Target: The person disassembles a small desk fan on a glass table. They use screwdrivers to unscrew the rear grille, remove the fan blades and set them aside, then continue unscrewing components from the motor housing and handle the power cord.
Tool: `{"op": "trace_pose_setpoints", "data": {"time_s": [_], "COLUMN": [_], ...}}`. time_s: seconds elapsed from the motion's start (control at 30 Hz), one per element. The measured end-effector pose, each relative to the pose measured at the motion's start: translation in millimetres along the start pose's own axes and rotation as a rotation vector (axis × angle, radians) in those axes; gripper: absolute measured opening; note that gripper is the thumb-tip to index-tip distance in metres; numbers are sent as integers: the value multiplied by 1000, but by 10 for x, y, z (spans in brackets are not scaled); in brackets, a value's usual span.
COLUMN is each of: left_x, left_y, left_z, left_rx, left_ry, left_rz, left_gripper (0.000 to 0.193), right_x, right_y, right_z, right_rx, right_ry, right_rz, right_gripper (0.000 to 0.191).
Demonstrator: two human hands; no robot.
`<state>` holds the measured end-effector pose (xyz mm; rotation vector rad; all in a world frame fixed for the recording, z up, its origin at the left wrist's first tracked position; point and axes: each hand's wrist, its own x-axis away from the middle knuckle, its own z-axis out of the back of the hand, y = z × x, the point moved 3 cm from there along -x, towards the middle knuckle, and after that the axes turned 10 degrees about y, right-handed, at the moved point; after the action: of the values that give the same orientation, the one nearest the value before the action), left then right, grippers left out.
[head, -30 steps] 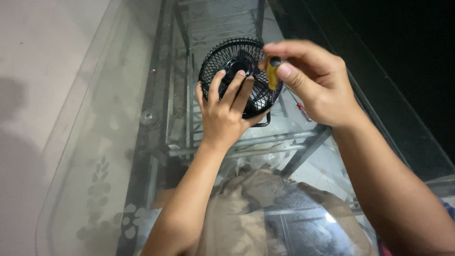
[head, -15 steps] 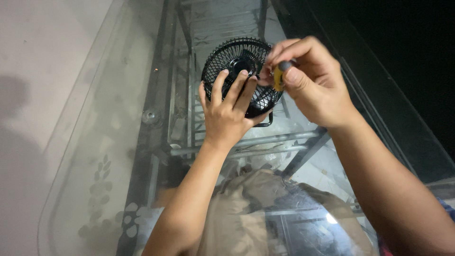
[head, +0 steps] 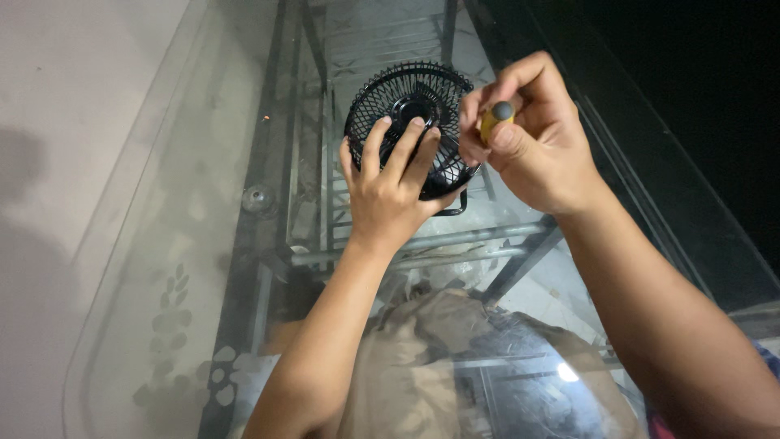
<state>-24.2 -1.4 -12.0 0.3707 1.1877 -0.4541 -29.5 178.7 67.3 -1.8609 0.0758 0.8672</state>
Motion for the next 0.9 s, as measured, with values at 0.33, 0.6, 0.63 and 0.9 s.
{"op": "trace_pose_setpoints", "data": {"time_s": [0.33,0.6,0.63,0.9], "left_x": [13,37,36,35], "left_y": [-14,3,0,-3], "left_z": [1,-10,-15,-22], "left_rx": [2,-9,-4,-21], "left_ry": [4,-5,4,-7], "left_rz": [-4,12,8,13], "left_gripper": [71,71,71,70], "right_x": [50,32,21,29], "right_y": [93,136,122,90], "right_z": [127,152,146,42], "right_rx": [-177,-103,-66,-57], "right_ry": [46,112,106,149], "right_rz": [-56,28,41,-52], "right_gripper": [34,19,20,42]}}
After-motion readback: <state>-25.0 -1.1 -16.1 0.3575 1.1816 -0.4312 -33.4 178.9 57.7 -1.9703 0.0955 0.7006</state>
